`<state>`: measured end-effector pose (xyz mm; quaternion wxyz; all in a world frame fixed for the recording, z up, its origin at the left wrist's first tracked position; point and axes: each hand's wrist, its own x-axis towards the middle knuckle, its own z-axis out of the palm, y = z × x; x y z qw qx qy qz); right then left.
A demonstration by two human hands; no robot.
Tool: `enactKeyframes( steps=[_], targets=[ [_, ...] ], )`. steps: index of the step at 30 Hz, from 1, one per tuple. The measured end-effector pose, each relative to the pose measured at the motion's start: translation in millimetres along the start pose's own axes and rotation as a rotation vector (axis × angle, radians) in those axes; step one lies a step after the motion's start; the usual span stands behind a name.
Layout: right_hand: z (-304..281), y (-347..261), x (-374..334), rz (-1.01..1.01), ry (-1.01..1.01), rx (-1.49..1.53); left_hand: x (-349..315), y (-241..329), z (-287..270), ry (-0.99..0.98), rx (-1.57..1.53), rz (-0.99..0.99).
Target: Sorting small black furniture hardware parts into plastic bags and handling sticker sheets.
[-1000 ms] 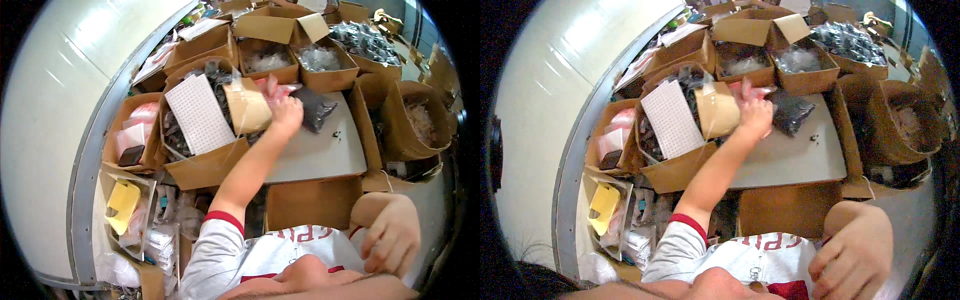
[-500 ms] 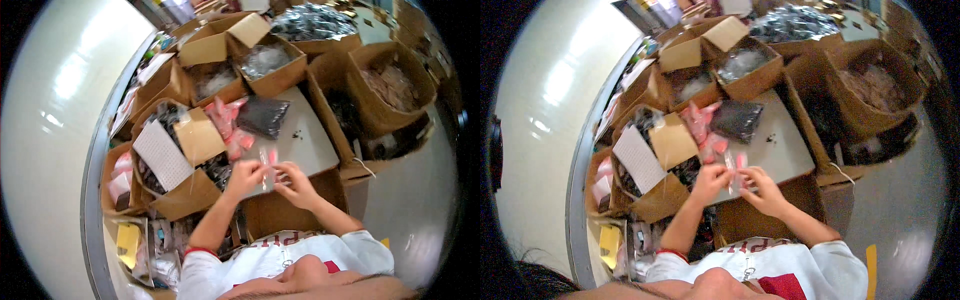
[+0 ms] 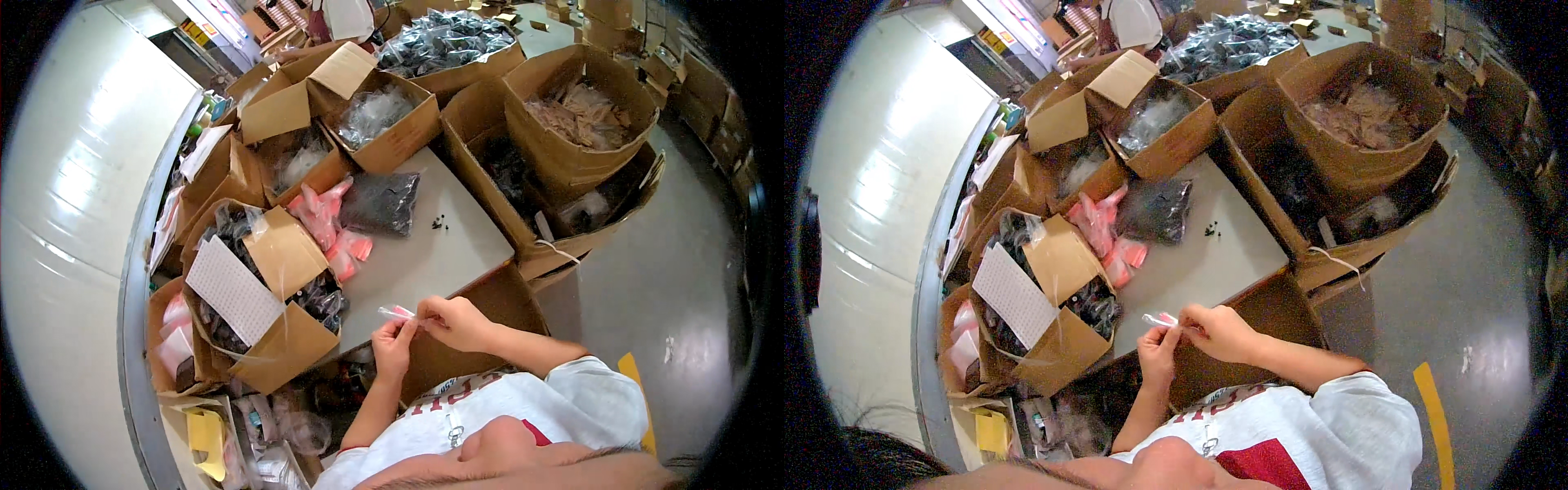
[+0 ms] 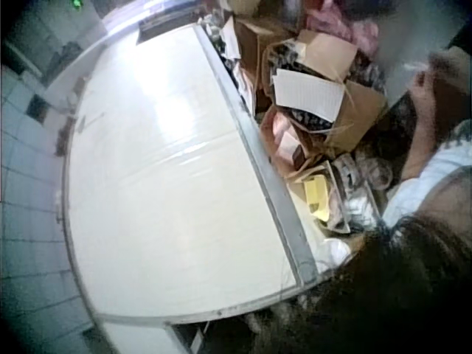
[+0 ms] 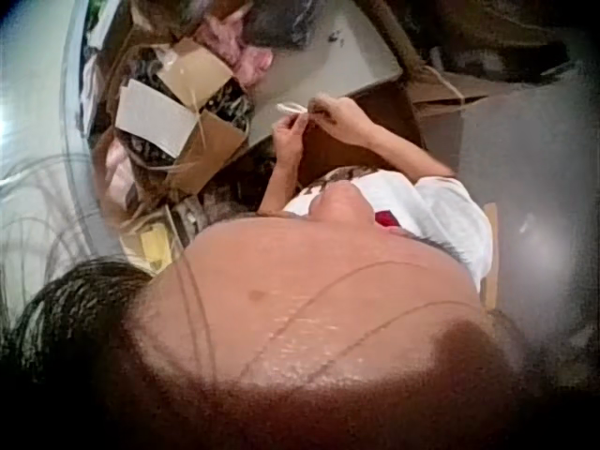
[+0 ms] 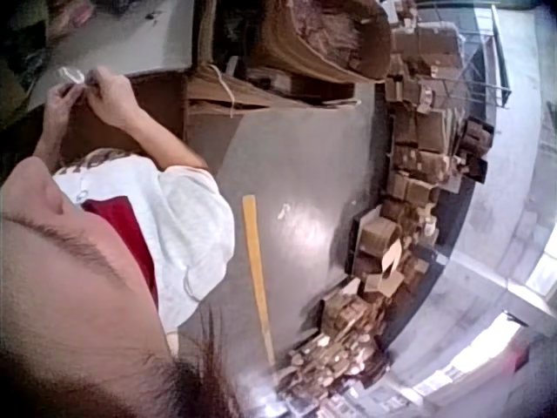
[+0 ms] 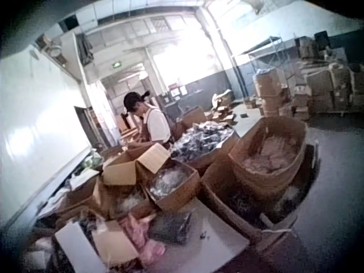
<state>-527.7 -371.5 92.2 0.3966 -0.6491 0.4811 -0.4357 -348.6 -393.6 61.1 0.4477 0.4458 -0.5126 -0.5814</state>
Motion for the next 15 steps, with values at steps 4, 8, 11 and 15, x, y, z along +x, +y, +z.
enactKeyframes(
  steps=[4, 8, 11, 15],
  targets=[
    [-3.2, 5.8, 1.5, 0.069, -0.004, -0.125, -11.8, 11.0, 5.5, -0.103, 0.456, 0.058],
    [-2.9, 12.1, 1.7, -0.138, 0.110, -0.280, -18.2, 9.5, 20.2, -0.068, 0.407, 0.168],
    [-12.9, -6.6, 0.7, -0.075, 0.094, -0.012, -9.7, 11.9, 25.5, 0.039, 0.352, 0.165],
    [-17.7, -0.1, -1.4, -0.099, 0.123, -0.097, -3.0, 5.9, 30.8, 0.036, 0.254, 0.175]
  ],
)
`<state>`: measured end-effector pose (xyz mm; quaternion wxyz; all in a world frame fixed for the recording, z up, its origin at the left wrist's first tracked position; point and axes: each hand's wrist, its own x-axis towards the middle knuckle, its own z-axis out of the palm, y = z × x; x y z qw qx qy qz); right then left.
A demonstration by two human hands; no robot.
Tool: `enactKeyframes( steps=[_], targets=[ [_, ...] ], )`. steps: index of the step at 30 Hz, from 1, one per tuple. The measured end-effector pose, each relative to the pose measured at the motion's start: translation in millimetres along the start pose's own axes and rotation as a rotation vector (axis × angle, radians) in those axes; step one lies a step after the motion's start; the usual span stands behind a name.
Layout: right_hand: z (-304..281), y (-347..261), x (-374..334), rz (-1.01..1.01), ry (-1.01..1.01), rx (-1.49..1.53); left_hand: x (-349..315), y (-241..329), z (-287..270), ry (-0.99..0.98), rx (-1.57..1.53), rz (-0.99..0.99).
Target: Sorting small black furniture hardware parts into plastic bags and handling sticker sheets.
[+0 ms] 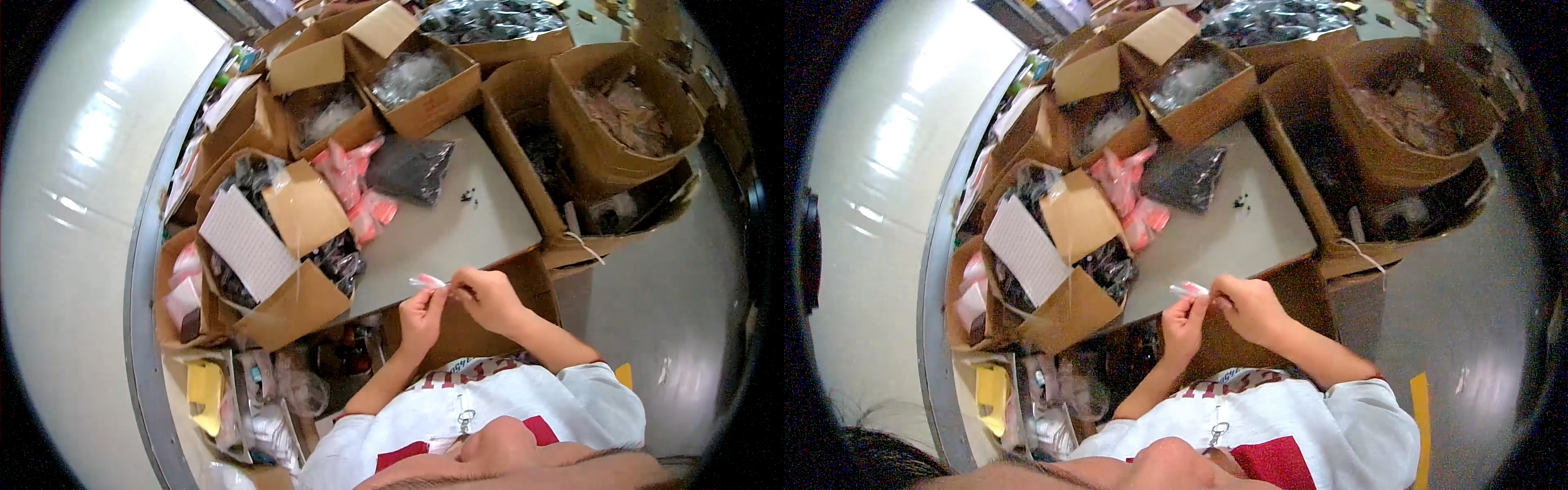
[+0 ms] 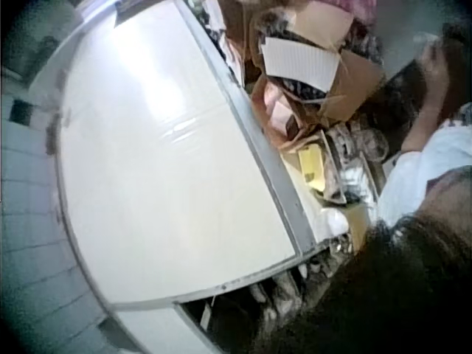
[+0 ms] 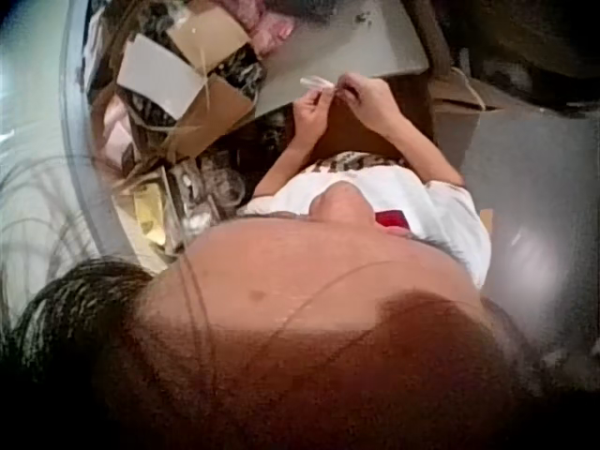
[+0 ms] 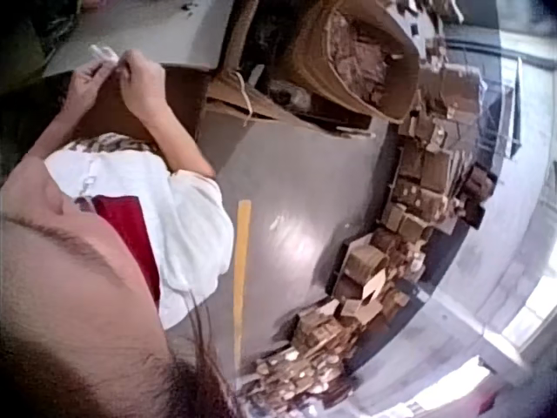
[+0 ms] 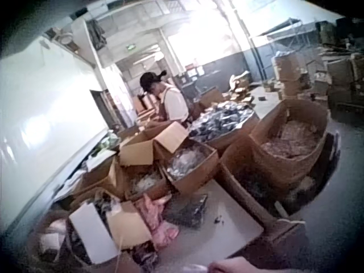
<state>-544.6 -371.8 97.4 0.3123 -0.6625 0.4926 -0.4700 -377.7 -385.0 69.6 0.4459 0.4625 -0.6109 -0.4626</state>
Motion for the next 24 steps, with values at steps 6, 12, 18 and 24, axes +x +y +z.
enactKeyframes(
  steps=[6, 12, 18, 24],
  targets=[
    [4.8, 17.9, 3.6, -0.047, 0.142, -0.313, -5.7, 13.3, 1.2, -0.026, 0.273, 0.256],
    [14.7, -1.0, 1.9, 0.077, -0.028, -0.291, -3.9, 5.0, -5.6, 0.072, 0.115, 0.216],
    [24.8, 8.9, 7.7, 0.097, 0.036, -0.136, -14.5, 1.6, -8.7, -0.052, 0.175, 0.352],
    [24.0, 18.3, 9.7, 0.475, -0.049, 0.557, -13.7, -0.7, -3.3, 0.172, -0.042, 0.424]
  ],
)
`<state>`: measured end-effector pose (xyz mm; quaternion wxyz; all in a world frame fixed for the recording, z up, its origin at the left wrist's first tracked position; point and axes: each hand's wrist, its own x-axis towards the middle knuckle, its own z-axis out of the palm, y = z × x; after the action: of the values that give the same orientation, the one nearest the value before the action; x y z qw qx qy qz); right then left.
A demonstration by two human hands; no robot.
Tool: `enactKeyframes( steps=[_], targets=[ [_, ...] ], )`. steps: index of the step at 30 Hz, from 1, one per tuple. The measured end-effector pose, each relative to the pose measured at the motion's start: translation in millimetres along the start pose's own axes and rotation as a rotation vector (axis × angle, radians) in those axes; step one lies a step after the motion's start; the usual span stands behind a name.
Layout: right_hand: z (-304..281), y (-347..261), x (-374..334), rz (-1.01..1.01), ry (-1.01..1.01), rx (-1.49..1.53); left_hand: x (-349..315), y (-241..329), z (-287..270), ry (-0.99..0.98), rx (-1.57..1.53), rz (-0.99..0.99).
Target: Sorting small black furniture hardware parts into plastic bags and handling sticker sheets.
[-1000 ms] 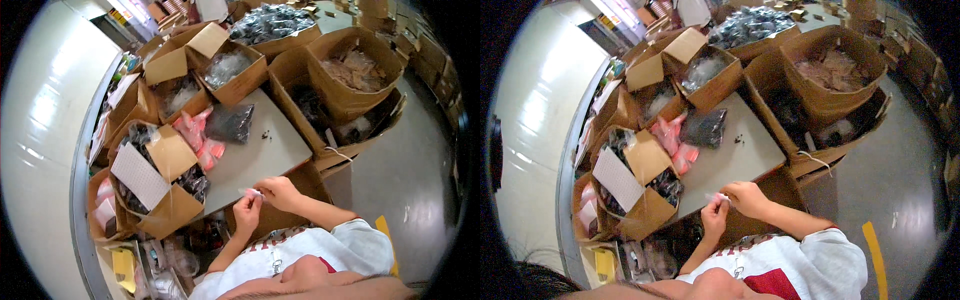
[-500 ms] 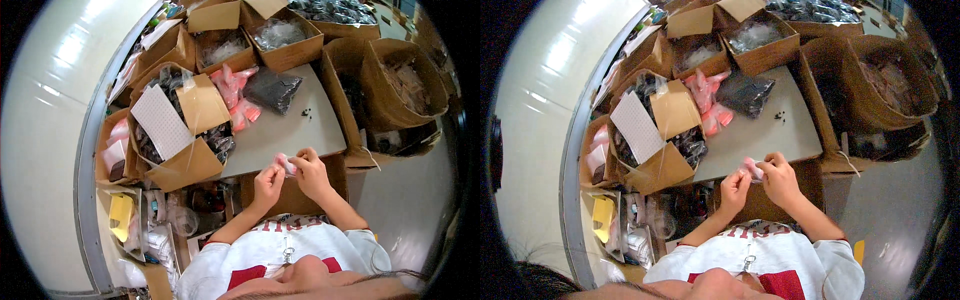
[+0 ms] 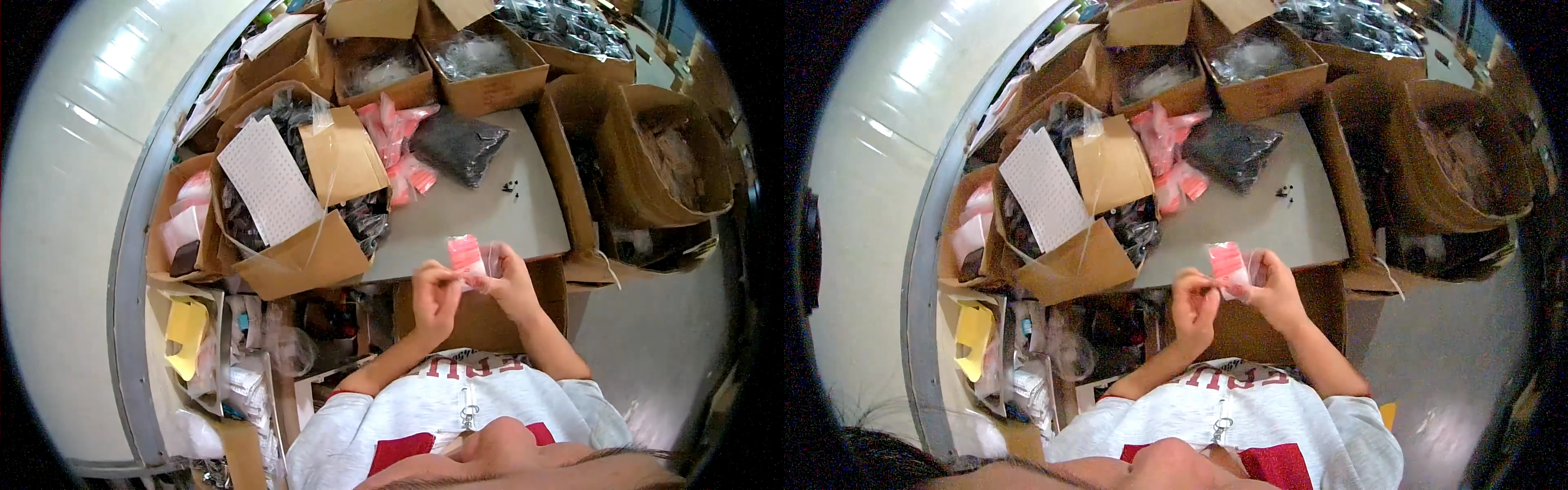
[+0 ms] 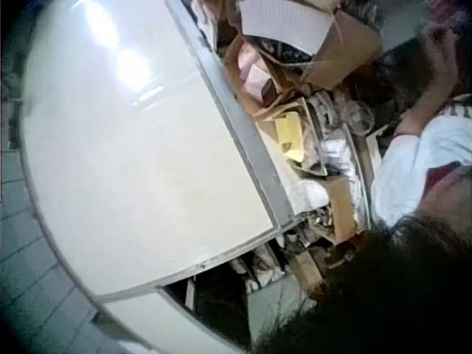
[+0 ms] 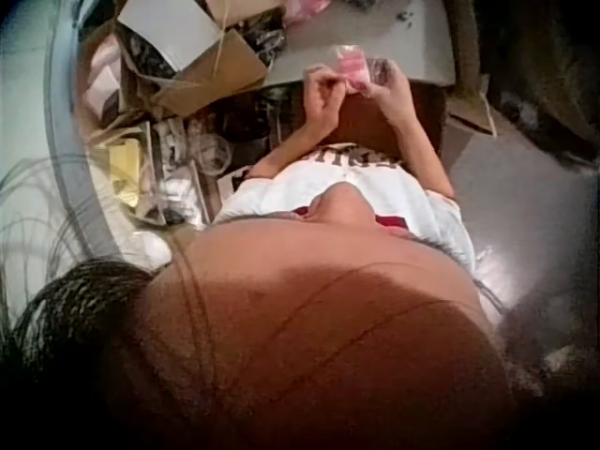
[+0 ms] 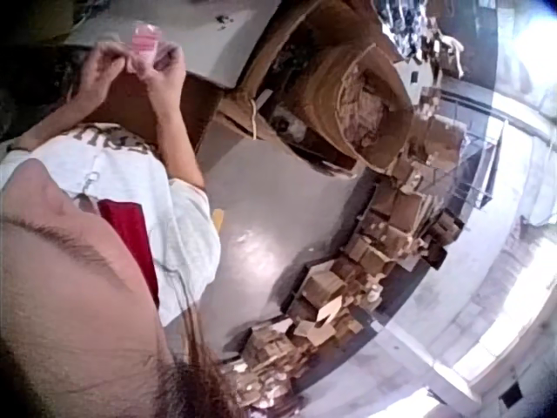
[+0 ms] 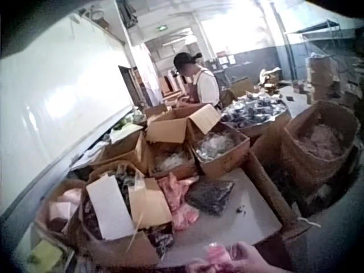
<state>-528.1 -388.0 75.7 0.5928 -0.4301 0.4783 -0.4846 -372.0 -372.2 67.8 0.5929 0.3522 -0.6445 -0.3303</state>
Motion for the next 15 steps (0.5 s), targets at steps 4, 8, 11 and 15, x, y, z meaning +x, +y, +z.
enactKeyframes(
  steps=[4, 8, 11, 15],
  targets=[
    [3.3, -10.1, -1.5, 0.028, -0.115, 0.290, 4.5, -10.5, -4.8, 0.168, -0.375, -0.571],
    [-4.4, 2.4, 3.3, 0.104, -0.250, 0.451, -3.1, -25.9, -12.3, 0.067, -0.509, -0.456],
    [-4.4, 5.8, 4.3, 0.214, -0.253, 0.561, 1.2, -17.4, -13.6, 0.068, -0.476, -0.504],
    [-12.1, 18.4, 7.4, 0.301, -0.205, 0.497, -3.2, -22.9, -17.5, 0.121, -0.500, -0.411]
  ],
)
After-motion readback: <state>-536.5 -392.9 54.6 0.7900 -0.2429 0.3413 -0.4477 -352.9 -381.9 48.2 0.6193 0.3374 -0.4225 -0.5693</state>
